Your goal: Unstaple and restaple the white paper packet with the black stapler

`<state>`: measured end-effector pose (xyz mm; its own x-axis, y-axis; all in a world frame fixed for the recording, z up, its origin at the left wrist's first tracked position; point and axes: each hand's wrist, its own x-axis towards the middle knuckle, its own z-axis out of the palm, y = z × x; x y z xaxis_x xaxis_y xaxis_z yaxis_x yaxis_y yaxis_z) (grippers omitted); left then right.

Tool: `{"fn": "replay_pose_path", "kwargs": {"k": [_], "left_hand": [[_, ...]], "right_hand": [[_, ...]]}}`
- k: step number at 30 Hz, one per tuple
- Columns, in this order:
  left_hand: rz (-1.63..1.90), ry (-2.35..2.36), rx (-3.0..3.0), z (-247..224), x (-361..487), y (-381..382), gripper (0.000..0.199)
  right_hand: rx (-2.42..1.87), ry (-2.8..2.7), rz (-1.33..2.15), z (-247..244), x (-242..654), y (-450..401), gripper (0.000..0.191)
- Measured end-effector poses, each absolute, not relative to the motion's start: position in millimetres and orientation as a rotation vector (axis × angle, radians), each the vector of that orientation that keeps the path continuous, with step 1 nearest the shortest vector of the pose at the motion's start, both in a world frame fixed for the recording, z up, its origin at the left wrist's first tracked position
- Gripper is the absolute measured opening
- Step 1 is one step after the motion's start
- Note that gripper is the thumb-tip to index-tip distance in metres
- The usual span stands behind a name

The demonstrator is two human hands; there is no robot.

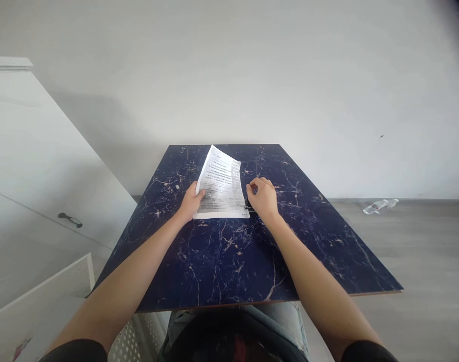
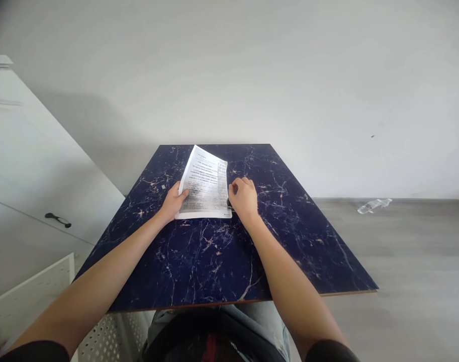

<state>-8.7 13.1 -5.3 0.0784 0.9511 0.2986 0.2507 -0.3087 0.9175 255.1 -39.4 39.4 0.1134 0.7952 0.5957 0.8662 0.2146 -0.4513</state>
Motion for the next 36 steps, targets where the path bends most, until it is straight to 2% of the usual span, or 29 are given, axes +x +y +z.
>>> {"fn": "replay_pose_path", "kwargs": {"k": [13,19,36], "left_hand": [[1.273,1.209,1.703,-6,-9,11,0.026],[1.280,1.212,1.702,-5,-8,10,0.026],[1.272,1.240,1.716,1,-7,4,0.025]], "right_hand": [[-1.661,-1.568,-0.031,34,253,-35,0.020],[-1.585,-1.563,-0.056,43,249,-34,0.015],[-1.705,-1.722,0.000,35,235,-19,0.013]]}}
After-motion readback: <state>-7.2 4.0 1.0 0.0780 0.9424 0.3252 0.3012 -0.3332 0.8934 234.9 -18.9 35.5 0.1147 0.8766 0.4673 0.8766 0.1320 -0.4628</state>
